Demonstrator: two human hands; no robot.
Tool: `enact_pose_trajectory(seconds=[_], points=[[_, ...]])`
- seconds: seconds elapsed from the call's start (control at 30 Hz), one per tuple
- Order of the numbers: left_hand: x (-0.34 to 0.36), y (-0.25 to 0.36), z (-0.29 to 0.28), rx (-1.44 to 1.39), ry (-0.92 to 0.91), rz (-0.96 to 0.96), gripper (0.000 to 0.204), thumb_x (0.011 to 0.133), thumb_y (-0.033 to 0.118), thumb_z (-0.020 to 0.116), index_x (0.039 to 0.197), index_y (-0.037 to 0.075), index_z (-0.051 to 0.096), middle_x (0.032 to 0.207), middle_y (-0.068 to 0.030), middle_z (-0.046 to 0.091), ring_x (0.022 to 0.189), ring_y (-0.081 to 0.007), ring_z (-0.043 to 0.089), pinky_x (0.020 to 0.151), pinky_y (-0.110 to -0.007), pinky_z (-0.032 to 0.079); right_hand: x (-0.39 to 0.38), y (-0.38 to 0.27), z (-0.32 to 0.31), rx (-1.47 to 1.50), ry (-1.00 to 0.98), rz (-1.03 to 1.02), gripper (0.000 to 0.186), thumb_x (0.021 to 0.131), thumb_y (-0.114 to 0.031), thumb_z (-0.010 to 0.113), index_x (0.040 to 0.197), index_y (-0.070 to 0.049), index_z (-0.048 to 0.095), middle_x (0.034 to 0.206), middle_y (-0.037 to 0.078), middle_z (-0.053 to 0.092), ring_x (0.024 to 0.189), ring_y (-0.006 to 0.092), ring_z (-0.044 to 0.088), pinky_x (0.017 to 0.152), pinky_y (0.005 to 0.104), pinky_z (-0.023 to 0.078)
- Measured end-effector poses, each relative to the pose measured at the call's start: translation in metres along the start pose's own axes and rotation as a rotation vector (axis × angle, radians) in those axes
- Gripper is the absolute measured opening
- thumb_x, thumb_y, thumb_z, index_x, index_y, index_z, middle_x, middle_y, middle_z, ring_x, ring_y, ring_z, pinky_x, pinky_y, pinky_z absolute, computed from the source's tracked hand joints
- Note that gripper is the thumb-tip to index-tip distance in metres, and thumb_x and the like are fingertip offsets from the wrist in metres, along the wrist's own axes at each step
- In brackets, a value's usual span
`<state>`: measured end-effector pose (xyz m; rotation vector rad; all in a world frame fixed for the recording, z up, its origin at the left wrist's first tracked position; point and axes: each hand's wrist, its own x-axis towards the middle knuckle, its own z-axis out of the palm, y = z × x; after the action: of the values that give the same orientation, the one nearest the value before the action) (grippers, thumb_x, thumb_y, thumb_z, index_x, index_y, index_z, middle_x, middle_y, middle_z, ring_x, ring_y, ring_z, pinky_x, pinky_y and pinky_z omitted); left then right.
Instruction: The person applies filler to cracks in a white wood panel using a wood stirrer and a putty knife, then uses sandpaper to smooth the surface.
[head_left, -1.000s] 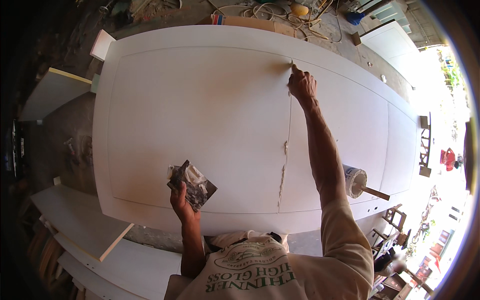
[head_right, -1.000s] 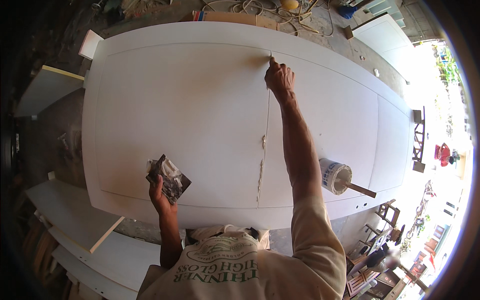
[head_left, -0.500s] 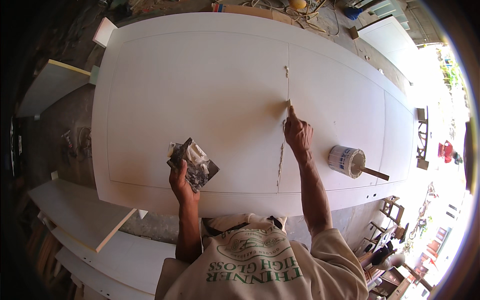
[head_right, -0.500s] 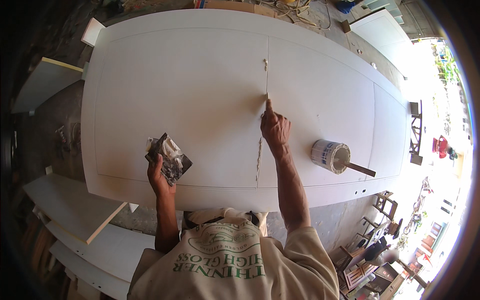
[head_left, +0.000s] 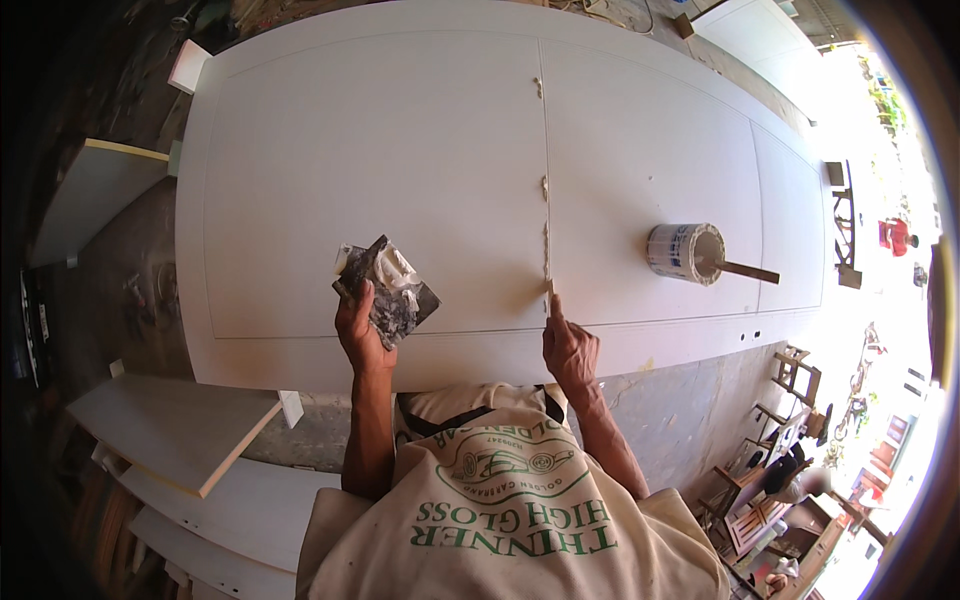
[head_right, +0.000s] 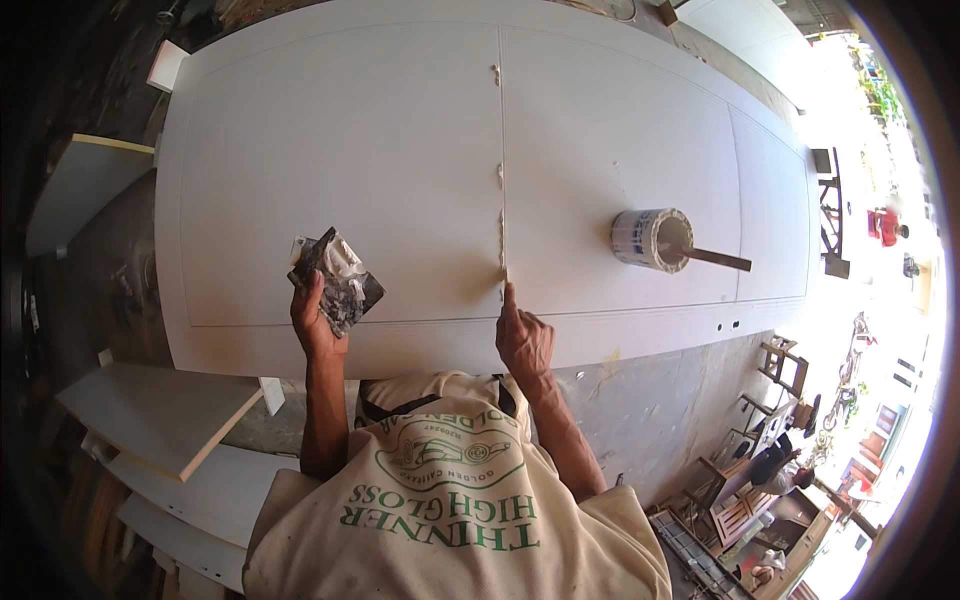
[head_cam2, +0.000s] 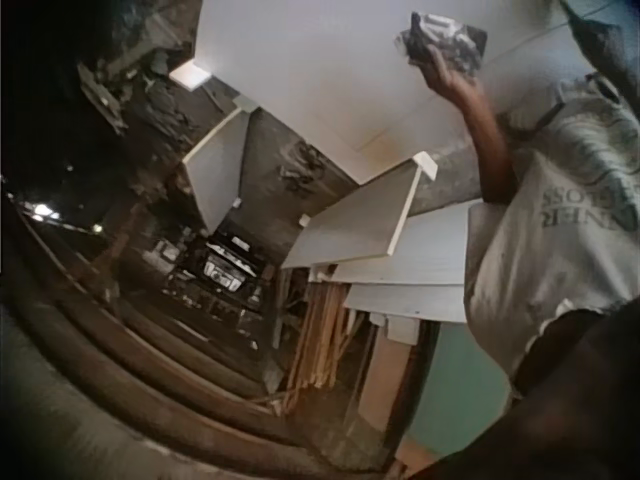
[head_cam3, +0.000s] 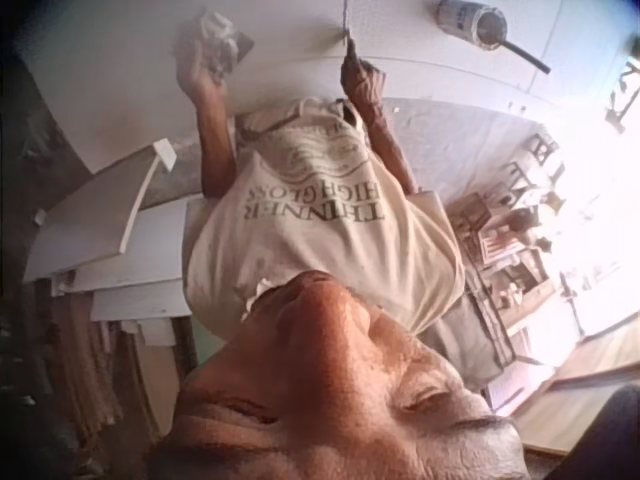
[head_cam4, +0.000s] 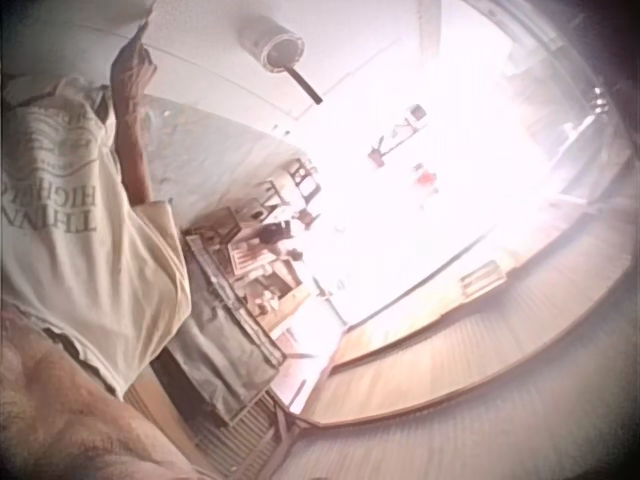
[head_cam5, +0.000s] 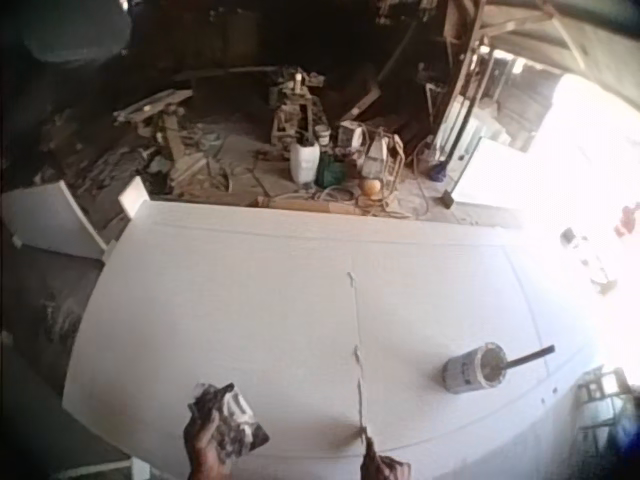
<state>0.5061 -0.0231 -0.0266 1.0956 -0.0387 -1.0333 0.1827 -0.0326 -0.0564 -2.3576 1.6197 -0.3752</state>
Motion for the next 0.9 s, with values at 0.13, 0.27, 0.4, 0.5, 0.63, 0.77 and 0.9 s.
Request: enact_pose_trajectory(seconds=[0.13, 0.27, 0.4, 0.5, 0.63, 0.77, 0.9], points=[[-0.004, 0.005, 0.004, 0.002, -0.046, -0.03, 0.038, 0.099, 0.01, 0.068, 0.134, -0.003, 0.061, 0.124, -0.0096, 0.07, 0.109, -0.0203, 0.069, 0.096, -0.036, 0.057, -0.044, -0.014, -0.002, 0.011, -0.008, 0.032, 0.065, 0.087, -0.007, 0.068, 0.15, -0.005, 0.052, 0.06, 0.008, 0.061, 0.048, 0.0267, 0.061, 0.046, 0.0435, 0.048], [-0.009, 0.008, 0.002, 0.012, -0.085, -0.035, 0.038, 0.099, 0.011, 0.069, 0.133, -0.002, 0.062, 0.123, -0.0088, 0.07, 0.108, -0.0194, 0.069, 0.095, -0.036, 0.056, -0.055, -0.027, -0.011, 0.036, -0.02, 0.073, 0.058, 0.086, -0.008, 0.067, 0.143, -0.005, 0.059, 0.058, 0.01, 0.062, 0.048, 0.0294, 0.063, 0.048, 0.0451, 0.05], [-0.015, 0.009, -0.001, 0.047, -0.106, -0.049, 0.039, 0.098, 0.013, 0.071, 0.132, -0.003, 0.063, 0.121, -0.0077, 0.07, 0.106, -0.0185, 0.068, 0.094, -0.035, 0.056, -0.035, -0.035, -0.041, 0.11, -0.082, 0.1, 0.046, 0.089, -0.008, 0.067, 0.134, -0.004, 0.068, 0.06, 0.014, 0.064, 0.049, 0.029, 0.064, 0.05, 0.0418, 0.052], [-0.024, 0.015, 0.0, 0.04, -0.118, -0.056, 0.038, 0.096, 0.014, 0.074, 0.13, -0.001, 0.065, 0.117, -0.0064, 0.07, 0.103, -0.0182, 0.068, 0.091, -0.034, 0.056, -0.008, -0.047, -0.092, 0.326, -0.091, 0.265, 0.037, 0.094, -0.009, 0.066, 0.13, -0.002, 0.071, 0.062, 0.016, 0.064, 0.049, 0.0239, 0.063, 0.052, 0.0369, 0.052], [-0.024, 0.024, 0.002, -0.02, -0.166, -0.146, 0.031, 0.096, 0.014, 0.074, 0.123, 0.001, 0.068, 0.108, -0.0045, 0.072, 0.095, -0.017, 0.071, 0.085, -0.034, 0.059, 0.023, -0.066, -0.137, 0.664, -0.05, 0.4, 0.04, 0.102, -0.016, 0.066, 0.138, 0.0, 0.065, 0.068, 0.007, 0.069, 0.06, 0.0103, 0.064, 0.058, 0.0274, 0.052], [-0.037, 0.035, 0.016, -0.1, -0.301, -0.369, 0.029, 0.099, 0.015, 0.07, 0.124, 0.0, 0.066, 0.108, -0.0089, 0.074, 0.094, -0.0198, 0.075, 0.08, -0.035, 0.065, 0.038, -0.094, -0.15, 0.982, -0.068, 0.342, 0.044, 0.102, -0.016, 0.068, 0.142, 0.0, 0.062, 0.079, 0.008, 0.075, 0.067, 0.0108, 0.069, 0.057, 0.0238, 0.05], [-0.037, 0.024, 0.02, -0.198, -0.358, -0.519, 0.035, 0.1, 0.014, 0.068, 0.129, -0.002, 0.062, 0.111, -0.0102, 0.074, 0.092, -0.0213, 0.076, 0.081, -0.036, 0.066, 0.044, -0.117, -0.131, 0.758, 0.116, 0.131, 0.036, 0.101, -0.01, 0.068, 0.136, -0.002, 0.067, 0.088, 0.011, 0.078, 0.072, 0.0152, 0.073, 0.061, 0.0295, 0.056]])
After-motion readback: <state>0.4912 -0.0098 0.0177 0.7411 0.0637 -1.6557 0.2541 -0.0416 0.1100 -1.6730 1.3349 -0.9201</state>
